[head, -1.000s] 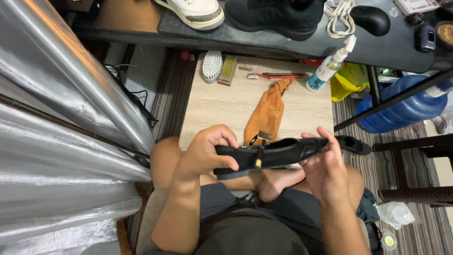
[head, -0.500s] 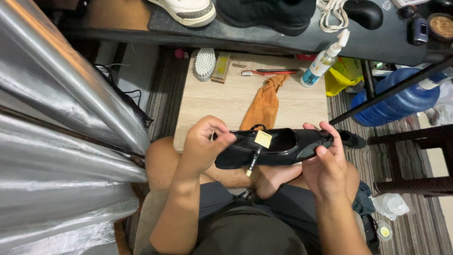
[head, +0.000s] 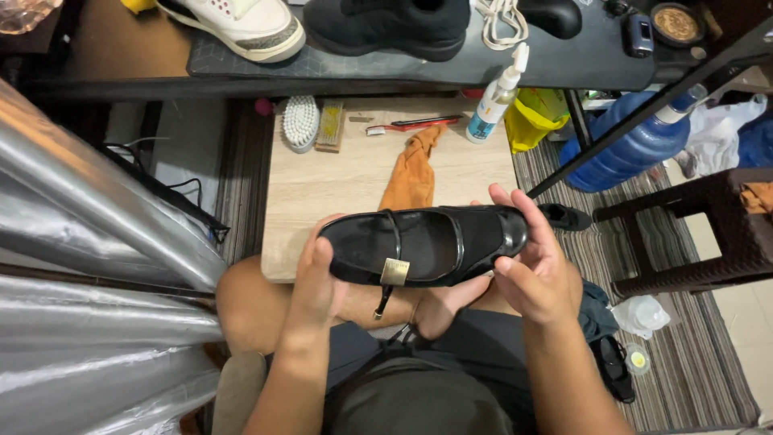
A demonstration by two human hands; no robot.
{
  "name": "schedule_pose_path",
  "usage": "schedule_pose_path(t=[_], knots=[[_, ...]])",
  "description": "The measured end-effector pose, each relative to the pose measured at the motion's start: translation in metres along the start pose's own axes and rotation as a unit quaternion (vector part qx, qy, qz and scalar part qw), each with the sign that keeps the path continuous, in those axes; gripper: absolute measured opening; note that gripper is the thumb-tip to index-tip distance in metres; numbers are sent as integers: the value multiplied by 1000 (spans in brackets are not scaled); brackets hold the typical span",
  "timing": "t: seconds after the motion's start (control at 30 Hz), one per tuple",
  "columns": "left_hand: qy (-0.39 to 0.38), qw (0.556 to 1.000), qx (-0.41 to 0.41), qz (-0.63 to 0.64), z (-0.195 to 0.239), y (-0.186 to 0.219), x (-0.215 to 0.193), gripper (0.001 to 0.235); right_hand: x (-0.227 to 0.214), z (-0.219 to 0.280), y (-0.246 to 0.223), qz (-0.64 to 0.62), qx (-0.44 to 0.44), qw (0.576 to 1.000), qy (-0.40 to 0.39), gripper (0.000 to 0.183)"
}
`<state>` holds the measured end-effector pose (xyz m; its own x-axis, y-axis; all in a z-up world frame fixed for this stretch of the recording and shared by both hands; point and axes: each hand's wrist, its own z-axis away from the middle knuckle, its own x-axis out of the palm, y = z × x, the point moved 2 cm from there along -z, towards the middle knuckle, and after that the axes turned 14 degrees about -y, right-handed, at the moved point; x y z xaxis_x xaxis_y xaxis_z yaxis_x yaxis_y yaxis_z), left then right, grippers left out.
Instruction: The person wipes a black loafer with a brown cloth, turning the shoe to clean the sides, heel, and sole. They then rub the shoe with their bare hands to buff the surface and inspect the shoe from multiple angles.
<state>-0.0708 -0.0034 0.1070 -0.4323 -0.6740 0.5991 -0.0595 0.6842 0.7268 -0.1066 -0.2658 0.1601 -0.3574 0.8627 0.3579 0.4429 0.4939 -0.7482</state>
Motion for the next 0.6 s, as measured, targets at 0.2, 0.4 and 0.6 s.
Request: schedule_pose_path(t=[0.2,0.4,0.6], knots=[[-68,987,57,-130,-1,30,10,72,-25,10,6,-50,28,998,-24,86],[-147,962,73,-218,-2,54,32,62,-30,9,7,-88,45,995,-32,91],[-156,953,87,-245,-4,47,34,61,-32,7,9,112,83,989,-53,122]])
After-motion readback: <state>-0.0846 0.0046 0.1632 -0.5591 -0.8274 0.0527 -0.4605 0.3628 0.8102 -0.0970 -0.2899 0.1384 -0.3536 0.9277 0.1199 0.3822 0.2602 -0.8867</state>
